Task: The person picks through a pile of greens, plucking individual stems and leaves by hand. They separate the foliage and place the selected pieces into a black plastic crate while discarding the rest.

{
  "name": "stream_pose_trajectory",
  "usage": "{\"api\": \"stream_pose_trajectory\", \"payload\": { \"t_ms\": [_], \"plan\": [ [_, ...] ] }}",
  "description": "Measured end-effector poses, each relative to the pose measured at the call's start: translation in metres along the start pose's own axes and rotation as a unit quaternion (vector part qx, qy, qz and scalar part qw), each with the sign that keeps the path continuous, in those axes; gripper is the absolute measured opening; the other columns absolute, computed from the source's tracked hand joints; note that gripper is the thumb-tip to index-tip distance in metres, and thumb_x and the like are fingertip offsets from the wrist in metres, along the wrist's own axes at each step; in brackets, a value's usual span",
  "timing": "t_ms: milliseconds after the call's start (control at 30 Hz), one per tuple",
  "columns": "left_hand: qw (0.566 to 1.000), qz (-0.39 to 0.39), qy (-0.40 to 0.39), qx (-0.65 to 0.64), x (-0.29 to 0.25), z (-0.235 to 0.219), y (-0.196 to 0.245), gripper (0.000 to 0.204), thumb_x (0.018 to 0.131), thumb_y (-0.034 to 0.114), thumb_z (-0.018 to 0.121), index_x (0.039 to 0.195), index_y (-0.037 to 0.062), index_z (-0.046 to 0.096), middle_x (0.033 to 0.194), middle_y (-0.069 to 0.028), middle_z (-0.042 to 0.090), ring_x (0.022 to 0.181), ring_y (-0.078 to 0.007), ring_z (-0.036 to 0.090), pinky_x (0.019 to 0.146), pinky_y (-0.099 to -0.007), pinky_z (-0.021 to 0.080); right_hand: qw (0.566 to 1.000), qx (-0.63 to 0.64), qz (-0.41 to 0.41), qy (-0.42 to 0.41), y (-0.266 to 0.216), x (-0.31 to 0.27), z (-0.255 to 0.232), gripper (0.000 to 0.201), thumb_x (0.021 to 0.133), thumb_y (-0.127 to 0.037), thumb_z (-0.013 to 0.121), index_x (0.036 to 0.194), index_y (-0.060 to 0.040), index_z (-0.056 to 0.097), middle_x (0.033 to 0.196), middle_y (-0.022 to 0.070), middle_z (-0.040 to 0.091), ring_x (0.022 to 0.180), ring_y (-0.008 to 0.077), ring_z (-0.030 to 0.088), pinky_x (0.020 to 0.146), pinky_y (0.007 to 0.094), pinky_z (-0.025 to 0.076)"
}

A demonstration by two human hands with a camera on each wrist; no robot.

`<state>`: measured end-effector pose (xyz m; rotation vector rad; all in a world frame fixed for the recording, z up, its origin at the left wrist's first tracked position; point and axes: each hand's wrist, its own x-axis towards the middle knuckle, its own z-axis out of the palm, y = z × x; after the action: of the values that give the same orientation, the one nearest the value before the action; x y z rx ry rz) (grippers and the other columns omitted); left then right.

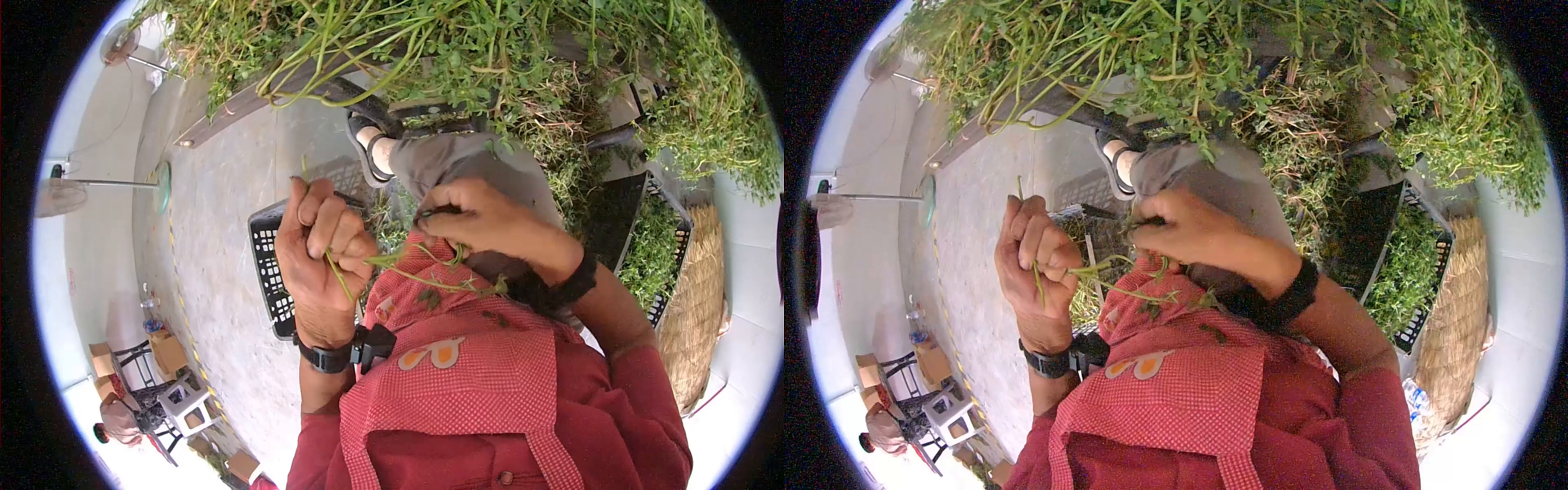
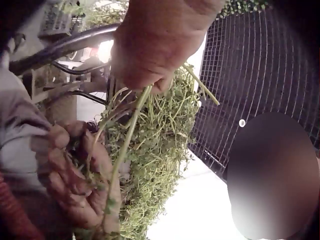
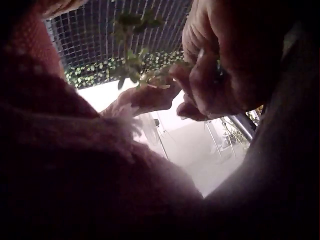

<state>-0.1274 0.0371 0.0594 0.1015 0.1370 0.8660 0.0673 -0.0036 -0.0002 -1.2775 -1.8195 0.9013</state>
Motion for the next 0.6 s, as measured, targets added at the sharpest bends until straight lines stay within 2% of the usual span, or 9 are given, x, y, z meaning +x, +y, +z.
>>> {"api": "stream_pose_trajectory", "payload": {
  "t_ms": [33,67,100,133,200,333,500,533,600],
  "plan": [
    [1.0,0.005,0.007,0.008,0.0,0.0,0.002,0.035,0.099,0.031,0.029,0.069,0.0137,0.035,0.047,0.0055,0.025,0.041,-0.0054,0.016,0.039,-0.021,0.016,0.961,0.201,0.163,-0.095,-0.01,0.0,-0.011,0.024,0.079,-0.024,0.062,0.08,-0.0006,0.062,0.066,0.0054,0.057,0.051,0.0126,0.055,0.041,0.0271,0.038],
    [1.0,0.006,0.003,0.01,0.002,-0.002,0.005,0.035,0.099,0.031,0.029,0.069,0.0137,0.035,0.047,0.0055,0.025,0.041,-0.0054,0.016,0.039,-0.021,0.016,0.85,0.383,0.312,-0.181,-0.016,0.001,-0.02,0.023,0.081,-0.025,0.061,0.084,-0.0017,0.062,0.069,0.0036,0.058,0.05,0.0102,0.054,0.037,0.0232,0.035],
    [1.0,0.01,0.015,-0.009,0.002,-0.005,0.006,0.036,0.099,0.031,0.029,0.069,0.0136,0.035,0.047,0.0055,0.025,0.042,-0.0054,0.016,0.039,-0.0212,0.015,0.841,0.415,0.299,-0.175,-0.018,-0.005,-0.022,0.023,0.085,-0.026,0.059,0.091,-0.003,0.06,0.077,0.0021,0.06,0.051,0.0061,0.052,0.035,0.0157,0.027],
    [0.999,0.014,0.03,-0.03,0.001,-0.008,0.007,0.036,0.099,0.031,0.029,0.068,0.0136,0.035,0.047,0.0056,0.025,0.042,-0.0055,0.016,0.039,-0.0214,0.015,0.841,0.416,0.301,-0.174,-0.018,-0.007,-0.021,0.023,0.085,-0.026,0.059,0.091,-0.003,0.06,0.077,0.0021,0.06,0.051,0.0061,0.052,0.035,0.0157,0.027],
    [0.999,0.013,0.032,-0.03,0.001,-0.012,0.009,0.036,0.099,0.031,0.029,0.068,0.0135,0.035,0.048,0.0057,0.025,0.042,-0.0056,0.016,0.039,-0.0215,0.015,0.799,0.505,0.281,-0.169,-0.018,-0.01,-0.021,0.024,0.087,-0.026,0.057,0.093,-0.0031,0.06,0.075,0.002,0.06,0.05,0.005,0.051,0.036,0.0148,0.027],
    [0.999,0.009,0.034,-0.041,0.002,-0.015,0.01,0.036,0.099,0.03,0.03,0.068,0.0133,0.035,0.048,0.006,0.025,0.043,-0.0056,0.016,0.039,-0.0219,0.015,0.815,0.458,0.272,-0.227,-0.008,-0.01,-0.017,0.026,0.089,-0.028,0.057,0.093,-0.0032,0.062,0.068,0.0017,0.06,0.048,0.0048,0.05,0.037,0.0151,0.028],
    [0.997,0.012,0.049,-0.058,0.001,-0.016,0.011,0.036,0.098,0.032,0.035,0.068,0.014,0.038,0.048,0.0053,0.025,0.045,-0.0073,0.015,0.039,-0.0234,0.012,0.904,0.308,0.205,-0.214,-0.004,-0.008,-0.01,0.025,0.084,-0.024,0.058,0.079,-0.0001,0.065,0.054,0.0036,0.057,0.044,0.0067,0.05,0.039,0.0222,0.034],
    [0.997,0.011,0.047,-0.06,0.001,-0.017,0.011,0.036,0.098,0.033,0.035,0.068,0.014,0.038,0.048,0.0053,0.025,0.045,-0.0074,0.015,0.039,-0.0234,0.012,0.904,0.308,0.207,-0.213,-0.003,-0.009,-0.007,0.025,0.084,-0.024,0.058,0.079,-0.0001,0.065,0.054,0.0036,0.057,0.044,0.0067,0.05,0.039,0.0222,0.034],
    [0.997,0.006,0.05,-0.058,0.0,-0.013,0.006,0.036,0.098,0.033,0.035,0.068,0.0141,0.038,0.047,0.0053,0.025,0.045,-0.0074,0.015,0.039,-0.0234,0.012,0.939,0.246,0.216,-0.108,-0.007,-0.006,0.0,0.024,0.08,-0.021,0.057,0.074,0.0023,0.063,0.052,0.004,0.056,0.044,0.0086,0.052,0.04,0.0253,0.038]
  ]
}}
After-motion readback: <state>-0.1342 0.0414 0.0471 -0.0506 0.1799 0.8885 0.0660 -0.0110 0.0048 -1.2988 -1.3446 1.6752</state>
